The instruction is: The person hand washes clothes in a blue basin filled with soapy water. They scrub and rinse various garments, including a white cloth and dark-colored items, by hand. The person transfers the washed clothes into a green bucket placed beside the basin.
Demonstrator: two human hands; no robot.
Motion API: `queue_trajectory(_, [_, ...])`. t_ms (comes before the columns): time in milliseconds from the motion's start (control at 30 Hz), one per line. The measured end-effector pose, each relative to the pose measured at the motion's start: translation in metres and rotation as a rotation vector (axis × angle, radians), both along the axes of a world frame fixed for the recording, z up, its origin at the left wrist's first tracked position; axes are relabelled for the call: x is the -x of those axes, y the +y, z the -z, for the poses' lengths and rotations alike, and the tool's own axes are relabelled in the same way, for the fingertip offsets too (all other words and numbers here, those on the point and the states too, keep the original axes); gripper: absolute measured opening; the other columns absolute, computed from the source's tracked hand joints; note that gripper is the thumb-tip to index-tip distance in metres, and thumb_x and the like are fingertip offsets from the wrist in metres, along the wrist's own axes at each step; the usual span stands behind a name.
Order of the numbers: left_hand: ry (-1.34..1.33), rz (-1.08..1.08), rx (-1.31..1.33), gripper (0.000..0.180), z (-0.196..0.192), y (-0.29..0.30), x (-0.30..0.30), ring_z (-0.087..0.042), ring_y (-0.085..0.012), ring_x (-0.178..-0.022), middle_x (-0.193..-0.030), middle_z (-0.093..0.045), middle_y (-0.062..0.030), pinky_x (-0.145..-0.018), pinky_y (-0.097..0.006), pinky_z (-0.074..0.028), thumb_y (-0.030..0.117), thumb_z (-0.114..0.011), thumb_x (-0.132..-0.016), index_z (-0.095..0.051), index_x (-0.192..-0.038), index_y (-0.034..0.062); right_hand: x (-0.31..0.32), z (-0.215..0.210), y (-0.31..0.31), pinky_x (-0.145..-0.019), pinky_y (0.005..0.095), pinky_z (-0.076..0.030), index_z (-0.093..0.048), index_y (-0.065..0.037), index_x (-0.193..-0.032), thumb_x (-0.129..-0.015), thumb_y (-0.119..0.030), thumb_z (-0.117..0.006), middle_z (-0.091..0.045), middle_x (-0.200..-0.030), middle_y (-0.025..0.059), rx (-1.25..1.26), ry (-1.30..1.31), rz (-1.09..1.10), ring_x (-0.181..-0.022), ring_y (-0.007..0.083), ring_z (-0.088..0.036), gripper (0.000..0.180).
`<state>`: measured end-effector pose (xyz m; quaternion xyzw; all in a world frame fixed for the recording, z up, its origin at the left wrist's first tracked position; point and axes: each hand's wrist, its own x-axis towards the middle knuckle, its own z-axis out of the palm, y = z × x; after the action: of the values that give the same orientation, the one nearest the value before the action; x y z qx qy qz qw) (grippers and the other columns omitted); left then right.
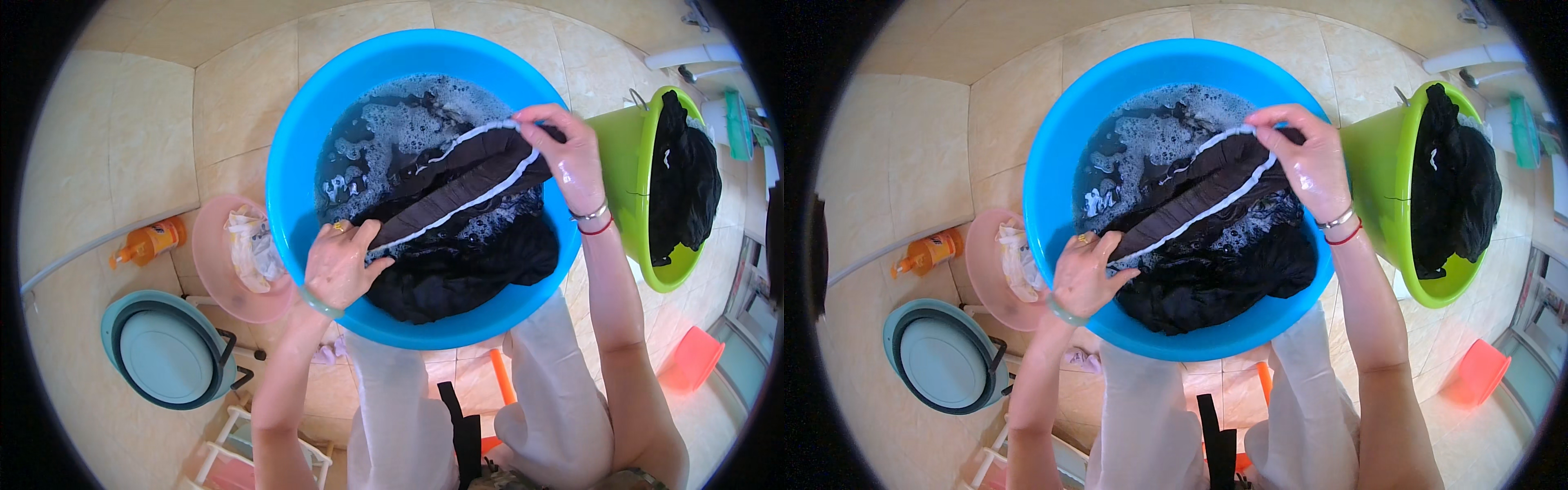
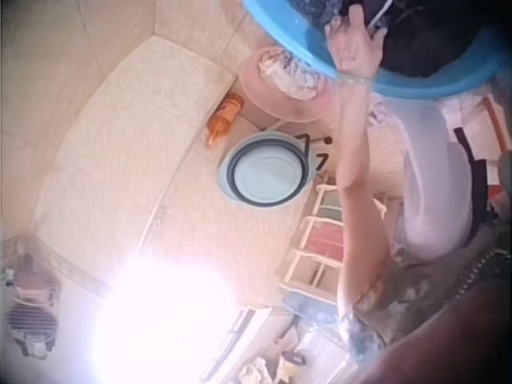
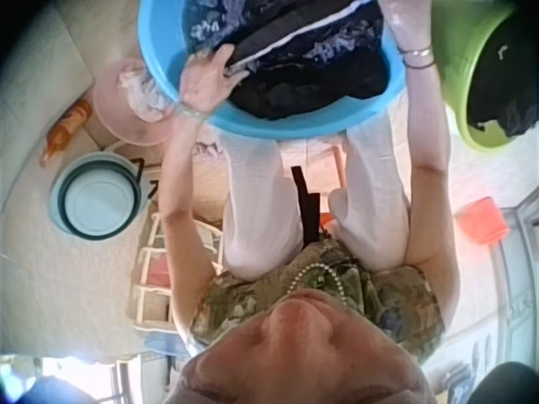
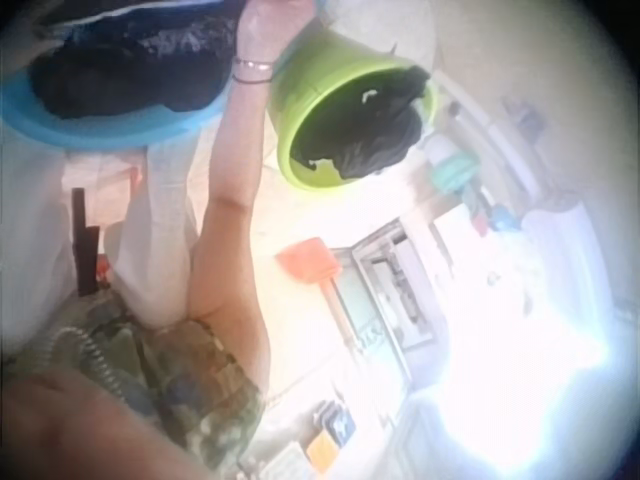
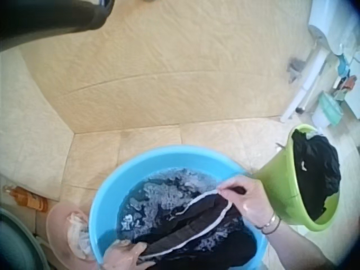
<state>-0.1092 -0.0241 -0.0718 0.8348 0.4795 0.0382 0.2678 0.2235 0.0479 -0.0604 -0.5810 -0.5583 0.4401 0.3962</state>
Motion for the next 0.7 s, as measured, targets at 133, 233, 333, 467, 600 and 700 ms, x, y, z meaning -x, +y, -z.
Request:
queue_trajectory(133, [-0.021, 0.157, -0.184, 0.023, -0.032, 0.004, -0.002, -0.060, -0.0196, -0.074, -0.071, -0.062, -0.0030, -0.071, -0.035, -0.038, 0.025, -0.082, -0.070, -0.066, -0.081, 0.0132, 0.004, 0.020, -0.022, -0.078, 0.0412, -0.045, -0.073, -0.014, -0.082, -0.079, -0.006, -0.067, -0.067, -0.085, 0.0016, -0.059, -0.905, -0.344, -0.090, 0.0262, -0.061, 0.010])
queue_trajectory(233, [-0.047, 0.217, -0.245, 0.017, -0.035, -0.007, -0.008, -0.057, -0.0162, -0.069, -0.072, -0.059, 0.0014, -0.073, -0.034, -0.038, 0.024, -0.082, -0.068, -0.070, -0.078, 0.0163, 0.033, 0.031, -0.037, -0.077, 0.0390, -0.042, -0.071, -0.017, -0.079, -0.079, -0.016, -0.070, -0.066, -0.083, -0.0017, -0.212, -0.762, -0.356, -0.092, 0.0222, -0.059, 0.001])
queue_trajectory(333, [-0.093, 0.176, -0.247, 0.019, -0.035, -0.017, -0.013, -0.057, -0.0167, -0.069, -0.078, -0.059, 0.0012, -0.074, -0.034, -0.038, 0.022, -0.082, -0.068, -0.072, -0.082, 0.0148, 0.064, 0.034, -0.051, -0.077, 0.0377, -0.043, -0.071, -0.017, -0.085, -0.078, -0.029, -0.075, -0.063, -0.084, -0.0012, -0.196, -0.722, -0.390, -0.092, 0.0207, -0.059, 0.015])
queue_trajectory(467, [-0.065, 0.079, -0.268, 0.018, -0.037, -0.025, -0.009, -0.058, -0.0178, -0.067, -0.076, -0.057, 0.0001, -0.072, -0.035, -0.038, 0.018, -0.082, -0.069, -0.073, -0.084, 0.0129, 0.075, 0.054, -0.051, -0.079, 0.0401, -0.044, -0.069, -0.014, -0.091, -0.073, -0.038, -0.079, -0.060, -0.093, 0.0035, -0.233, -1.002, -0.431, -0.092, 0.0232, -0.059, 0.032])
queue_trajectory(600, [0.022, -0.025, -0.287, 0.032, -0.035, -0.025, -0.007, -0.057, -0.0203, -0.064, -0.070, -0.057, -0.0032, -0.072, -0.034, -0.038, 0.020, -0.083, -0.070, -0.073, -0.099, 0.0111, 0.075, 0.070, -0.046, -0.078, 0.0445, -0.047, -0.063, -0.012, -0.095, -0.073, -0.036, -0.080, -0.059, -0.094, 0.0058, -0.120, -1.011, -0.387, -0.094, 0.0257, -0.060, 0.037])
queue_trajectory(700, [0.212, -0.103, -0.169, 0.049, -0.035, -0.022, -0.009, -0.057, -0.0233, -0.063, -0.069, -0.060, -0.0075, -0.072, -0.035, -0.039, 0.026, -0.085, -0.069, -0.070, -0.113, 0.0088, 0.077, 0.068, -0.048, -0.077, 0.0452, -0.049, -0.063, -0.012, -0.094, -0.075, -0.030, -0.077, -0.059, -0.093, 0.0063, -0.137, -0.997, -0.379, -0.093, 0.0268, -0.060, 0.030])
